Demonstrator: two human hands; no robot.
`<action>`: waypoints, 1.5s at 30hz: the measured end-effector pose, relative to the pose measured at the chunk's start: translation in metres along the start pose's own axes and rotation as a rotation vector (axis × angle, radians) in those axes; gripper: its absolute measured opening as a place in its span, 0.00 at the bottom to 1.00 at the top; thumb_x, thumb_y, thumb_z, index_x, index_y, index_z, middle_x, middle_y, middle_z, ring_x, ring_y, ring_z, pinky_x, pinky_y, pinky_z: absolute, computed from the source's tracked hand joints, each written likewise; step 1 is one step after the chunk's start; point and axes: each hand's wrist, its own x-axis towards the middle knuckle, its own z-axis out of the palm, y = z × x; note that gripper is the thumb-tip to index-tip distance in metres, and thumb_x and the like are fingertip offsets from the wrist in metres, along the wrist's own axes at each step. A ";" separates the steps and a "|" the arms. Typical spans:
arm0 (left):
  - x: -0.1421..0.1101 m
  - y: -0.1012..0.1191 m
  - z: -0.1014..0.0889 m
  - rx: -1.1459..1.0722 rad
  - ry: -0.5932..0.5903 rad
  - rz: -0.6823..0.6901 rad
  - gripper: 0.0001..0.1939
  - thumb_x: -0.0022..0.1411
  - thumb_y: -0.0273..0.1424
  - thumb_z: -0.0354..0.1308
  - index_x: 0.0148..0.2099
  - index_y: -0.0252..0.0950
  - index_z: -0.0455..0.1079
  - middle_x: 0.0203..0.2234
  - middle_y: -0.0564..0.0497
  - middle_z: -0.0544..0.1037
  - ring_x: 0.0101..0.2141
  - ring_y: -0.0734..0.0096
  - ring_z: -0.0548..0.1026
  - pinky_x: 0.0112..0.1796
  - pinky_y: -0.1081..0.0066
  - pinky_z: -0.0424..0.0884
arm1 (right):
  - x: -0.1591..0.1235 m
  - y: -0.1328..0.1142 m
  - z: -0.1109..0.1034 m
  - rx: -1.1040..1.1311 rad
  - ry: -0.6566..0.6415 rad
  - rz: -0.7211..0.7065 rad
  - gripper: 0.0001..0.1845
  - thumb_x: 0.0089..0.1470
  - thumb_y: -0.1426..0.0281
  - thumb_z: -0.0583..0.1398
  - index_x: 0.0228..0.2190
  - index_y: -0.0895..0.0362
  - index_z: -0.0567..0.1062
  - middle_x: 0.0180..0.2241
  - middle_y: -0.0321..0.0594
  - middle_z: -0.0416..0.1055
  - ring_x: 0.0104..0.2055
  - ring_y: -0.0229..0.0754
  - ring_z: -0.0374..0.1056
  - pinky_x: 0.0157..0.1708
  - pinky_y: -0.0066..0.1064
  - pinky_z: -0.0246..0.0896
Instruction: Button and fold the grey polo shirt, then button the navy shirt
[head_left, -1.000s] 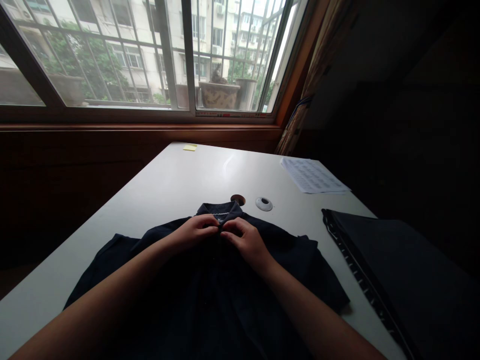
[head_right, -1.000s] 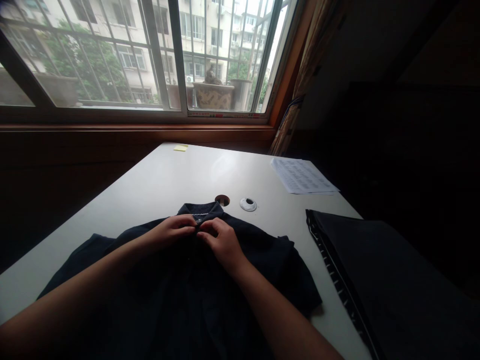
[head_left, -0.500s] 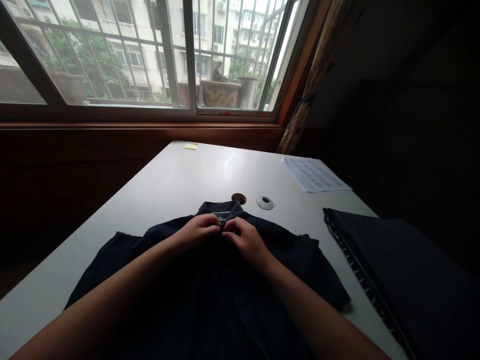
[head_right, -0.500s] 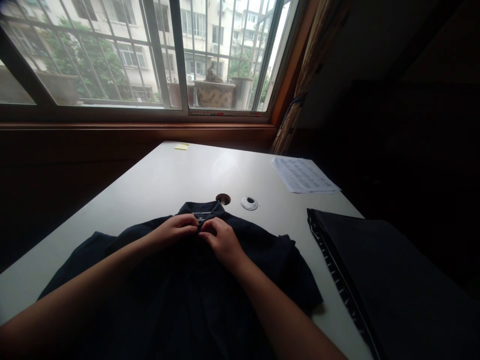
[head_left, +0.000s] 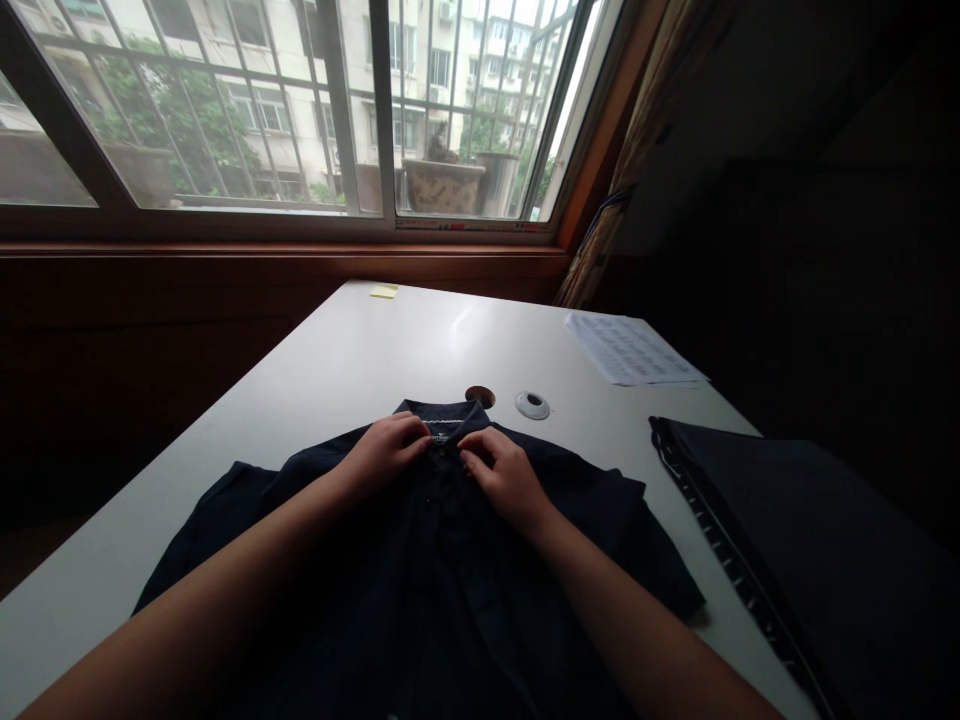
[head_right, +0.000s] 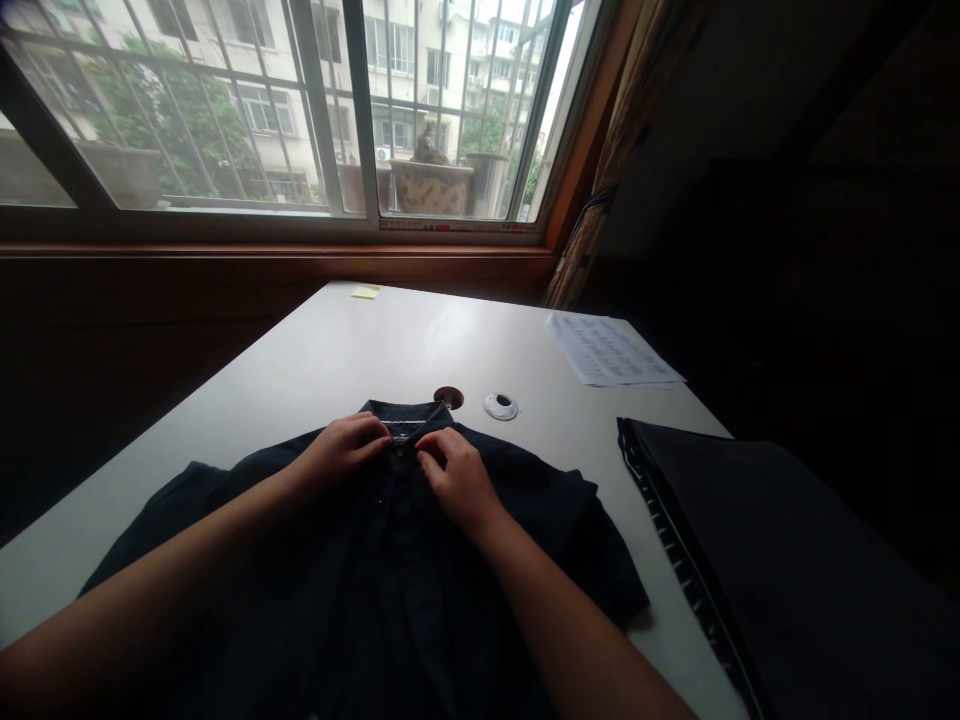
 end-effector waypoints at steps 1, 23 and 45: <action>0.000 -0.003 -0.002 0.000 -0.018 0.027 0.12 0.68 0.38 0.55 0.40 0.37 0.75 0.36 0.48 0.75 0.37 0.65 0.74 0.40 0.68 0.68 | 0.000 -0.001 -0.001 -0.033 0.002 -0.026 0.05 0.57 0.73 0.60 0.35 0.54 0.76 0.35 0.39 0.73 0.38 0.44 0.71 0.42 0.35 0.66; -0.007 -0.003 -0.019 0.107 -0.298 0.406 0.10 0.64 0.37 0.64 0.47 0.47 0.81 0.41 0.46 0.73 0.44 0.60 0.66 0.46 0.63 0.67 | -0.006 -0.021 -0.009 -0.371 -0.370 -0.082 0.10 0.56 0.63 0.65 0.31 0.55 0.71 0.36 0.37 0.70 0.41 0.44 0.64 0.42 0.36 0.60; -0.005 -0.007 -0.023 0.050 -0.291 0.418 0.11 0.64 0.35 0.64 0.49 0.44 0.80 0.41 0.46 0.75 0.44 0.62 0.70 0.47 0.64 0.68 | -0.016 -0.053 -0.006 -0.478 -0.372 0.110 0.06 0.55 0.70 0.60 0.32 0.55 0.79 0.36 0.39 0.74 0.35 0.40 0.70 0.35 0.30 0.60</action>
